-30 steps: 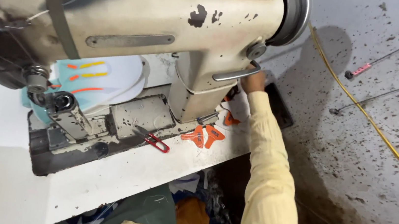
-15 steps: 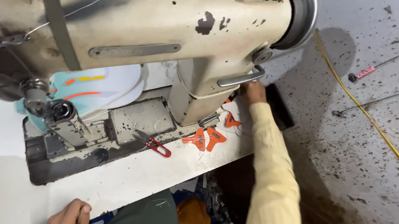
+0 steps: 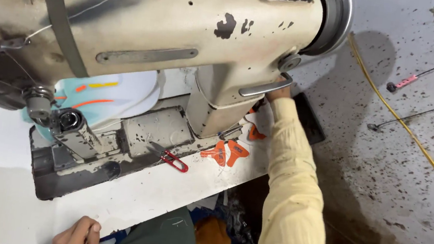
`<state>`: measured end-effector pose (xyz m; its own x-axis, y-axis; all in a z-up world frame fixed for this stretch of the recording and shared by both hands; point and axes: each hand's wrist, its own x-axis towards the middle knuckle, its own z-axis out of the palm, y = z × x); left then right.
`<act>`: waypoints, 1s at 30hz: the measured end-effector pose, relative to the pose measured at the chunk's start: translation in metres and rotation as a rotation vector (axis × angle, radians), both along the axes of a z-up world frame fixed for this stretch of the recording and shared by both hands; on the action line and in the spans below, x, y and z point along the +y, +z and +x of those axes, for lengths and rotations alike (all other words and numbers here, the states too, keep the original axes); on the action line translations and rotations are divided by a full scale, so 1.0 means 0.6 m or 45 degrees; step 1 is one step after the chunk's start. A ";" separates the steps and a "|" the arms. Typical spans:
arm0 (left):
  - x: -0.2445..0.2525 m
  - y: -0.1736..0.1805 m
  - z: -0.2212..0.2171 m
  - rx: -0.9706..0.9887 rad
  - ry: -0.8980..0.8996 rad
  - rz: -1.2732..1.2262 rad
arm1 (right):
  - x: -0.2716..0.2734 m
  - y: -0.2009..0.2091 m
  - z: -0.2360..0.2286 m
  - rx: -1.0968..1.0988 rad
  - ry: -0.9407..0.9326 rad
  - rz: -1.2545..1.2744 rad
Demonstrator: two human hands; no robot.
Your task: The person uses a sewing machine to stitch the edges of light blue and white slipper uppers. They repeatedly feed each slipper under the needle, guide it through the machine, and stack the finished pieces on the table.
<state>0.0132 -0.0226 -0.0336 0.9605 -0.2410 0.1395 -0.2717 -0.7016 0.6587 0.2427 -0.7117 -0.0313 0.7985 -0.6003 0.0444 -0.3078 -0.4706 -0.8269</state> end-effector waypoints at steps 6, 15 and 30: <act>0.023 -0.074 0.010 0.130 0.038 0.105 | 0.042 0.082 -0.098 0.386 0.485 -1.780; 0.011 -0.032 -0.005 0.083 0.016 0.006 | 0.056 0.123 -0.043 -0.038 0.421 -0.655; -0.005 0.006 -0.002 0.188 0.078 0.001 | 0.046 0.071 -0.102 0.357 0.467 -1.467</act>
